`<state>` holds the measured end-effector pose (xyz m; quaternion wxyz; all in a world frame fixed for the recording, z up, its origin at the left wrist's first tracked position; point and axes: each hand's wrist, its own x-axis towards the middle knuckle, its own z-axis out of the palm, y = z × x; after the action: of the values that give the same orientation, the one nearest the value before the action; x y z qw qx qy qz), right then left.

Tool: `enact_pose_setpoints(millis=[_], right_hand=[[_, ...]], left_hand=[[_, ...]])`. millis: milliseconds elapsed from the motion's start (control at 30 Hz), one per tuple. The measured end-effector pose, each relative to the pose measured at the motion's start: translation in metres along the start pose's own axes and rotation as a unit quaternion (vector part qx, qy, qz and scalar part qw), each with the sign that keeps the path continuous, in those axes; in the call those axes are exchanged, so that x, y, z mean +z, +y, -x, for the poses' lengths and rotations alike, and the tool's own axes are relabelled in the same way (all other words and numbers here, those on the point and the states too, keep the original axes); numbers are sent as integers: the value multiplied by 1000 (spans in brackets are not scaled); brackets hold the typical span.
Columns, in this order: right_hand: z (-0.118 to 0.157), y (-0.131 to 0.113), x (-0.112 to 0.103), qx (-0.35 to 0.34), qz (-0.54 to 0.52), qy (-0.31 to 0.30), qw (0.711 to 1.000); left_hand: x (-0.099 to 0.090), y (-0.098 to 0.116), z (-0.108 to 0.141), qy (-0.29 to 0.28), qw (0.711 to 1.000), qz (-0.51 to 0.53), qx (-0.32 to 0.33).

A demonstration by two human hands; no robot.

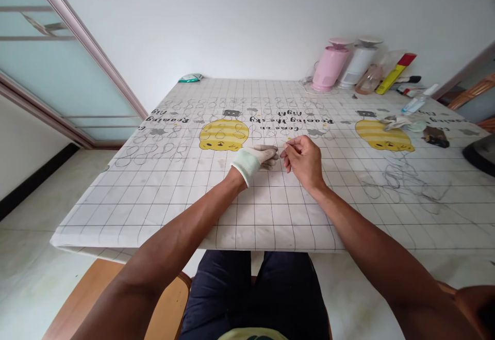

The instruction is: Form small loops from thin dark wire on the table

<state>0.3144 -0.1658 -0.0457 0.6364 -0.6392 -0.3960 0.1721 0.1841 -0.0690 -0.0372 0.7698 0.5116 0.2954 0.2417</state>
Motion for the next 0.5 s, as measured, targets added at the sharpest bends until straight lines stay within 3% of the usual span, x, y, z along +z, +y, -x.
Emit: enact_pose_setpoints(millis=[500], right_hand=[[6, 6, -6, -47, 56, -79, 994]], left_hand=[[-5, 2, -4, -5, 1000, -17, -15]])
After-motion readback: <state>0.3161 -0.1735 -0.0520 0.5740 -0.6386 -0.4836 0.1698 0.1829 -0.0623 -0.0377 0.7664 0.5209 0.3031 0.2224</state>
